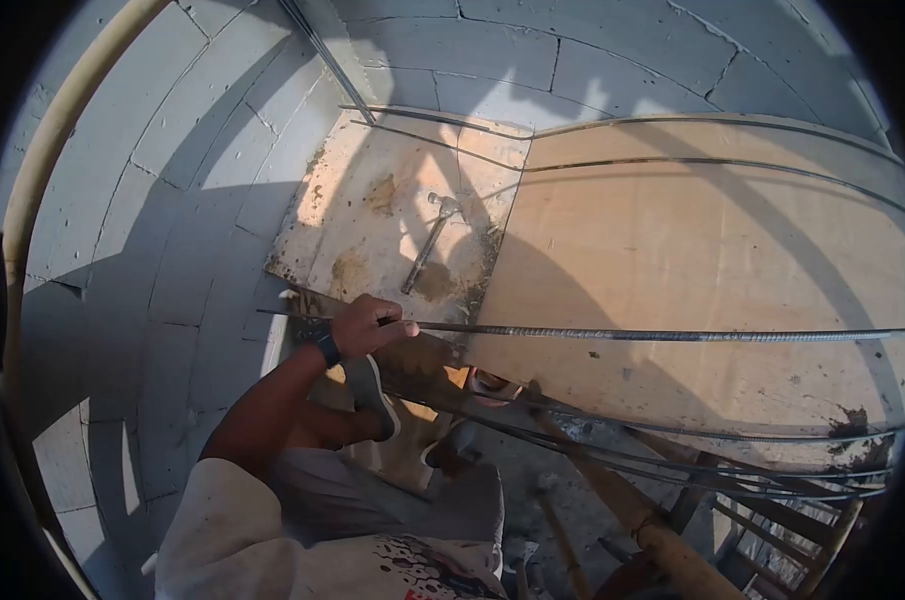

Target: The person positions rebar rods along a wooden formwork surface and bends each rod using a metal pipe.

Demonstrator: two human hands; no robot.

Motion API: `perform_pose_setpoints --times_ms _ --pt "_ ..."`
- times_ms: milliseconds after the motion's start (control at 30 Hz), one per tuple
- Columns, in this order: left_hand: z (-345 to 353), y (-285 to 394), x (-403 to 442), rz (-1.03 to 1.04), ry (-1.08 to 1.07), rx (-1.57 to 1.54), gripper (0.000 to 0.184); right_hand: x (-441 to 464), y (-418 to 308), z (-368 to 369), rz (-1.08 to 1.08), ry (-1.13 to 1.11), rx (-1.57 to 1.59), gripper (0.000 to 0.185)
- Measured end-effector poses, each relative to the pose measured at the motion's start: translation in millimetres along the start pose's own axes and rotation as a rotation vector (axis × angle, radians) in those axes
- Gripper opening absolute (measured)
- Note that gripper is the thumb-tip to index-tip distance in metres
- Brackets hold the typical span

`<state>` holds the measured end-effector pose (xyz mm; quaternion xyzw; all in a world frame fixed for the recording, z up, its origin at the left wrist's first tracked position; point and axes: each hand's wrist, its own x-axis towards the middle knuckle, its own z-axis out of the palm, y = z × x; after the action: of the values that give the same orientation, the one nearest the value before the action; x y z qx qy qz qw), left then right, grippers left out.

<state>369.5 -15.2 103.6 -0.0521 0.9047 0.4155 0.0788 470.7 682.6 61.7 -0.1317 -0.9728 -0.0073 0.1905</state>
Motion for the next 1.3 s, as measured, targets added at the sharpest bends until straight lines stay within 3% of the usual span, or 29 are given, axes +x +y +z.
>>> perform_pose_setpoints --times_ms 67,167,200,367,433,533,567,600,667,700,767,800,900,1033,1100,1300 --pt "-14 -9 14 -0.025 -0.151 0.029 0.060 20 -41 -25 -0.453 0.280 -0.187 0.031" --pt "-30 -14 30 -0.142 -0.381 -0.065 0.063 -13 36 26 -0.264 0.081 -0.214 0.029" --pt "-27 -17 34 -0.126 -0.414 -0.101 0.062 -16 33 22 -0.174 0.037 -0.116 0.038" --pt "24 -59 59 0.094 -0.411 -0.111 0.061 -26 16 12 0.092 -0.393 -0.644 0.057" --pt "34 -68 81 0.107 -0.441 -0.130 0.060 -40 15 7 0.199 -0.362 -0.631 0.060" --pt "40 -75 100 0.102 -0.631 -0.087 0.058 -45 -4 -2 0.144 -0.041 -0.248 0.051" --pt "45 -79 100 0.104 -0.583 -0.111 0.058 -45 -14 -8 0.084 0.049 -0.119 0.047" --pt "53 -85 96 0.098 -0.538 -0.141 0.058 -42 -73 -39 0.443 -0.198 0.202 0.045" --pt "66 -100 97 0.037 -0.497 -0.259 0.059 -54 -139 -54 0.757 -0.436 0.682 0.039" --pt "67 -106 100 0.012 -0.518 -0.220 0.060 -63 -158 -50 0.713 -0.435 0.831 0.037" --pt "69 -117 109 -0.044 -0.557 -0.146 0.062 -37 -257 -96 0.487 -0.709 0.861 0.038" --pt "86 -153 108 0.051 -0.452 -0.123 0.063 -14 -298 -116 0.381 -0.846 0.869 0.038" --pt "74 -183 89 -0.108 -0.502 -0.169 0.064 37 -352 -139 0.117 -0.962 1.010 0.045" --pt "87 -199 66 -0.050 -0.272 -0.183 0.061 112 -430 -156 -0.067 -0.904 1.368 0.062" --pt "87 -211 69 -0.106 -0.313 -0.234 0.062 130 -466 -149 -0.234 -0.963 1.681 0.066" --pt "86 -209 63 -0.093 -0.256 -0.196 0.065 111 -565 -117 -0.354 -0.780 1.760 0.072"
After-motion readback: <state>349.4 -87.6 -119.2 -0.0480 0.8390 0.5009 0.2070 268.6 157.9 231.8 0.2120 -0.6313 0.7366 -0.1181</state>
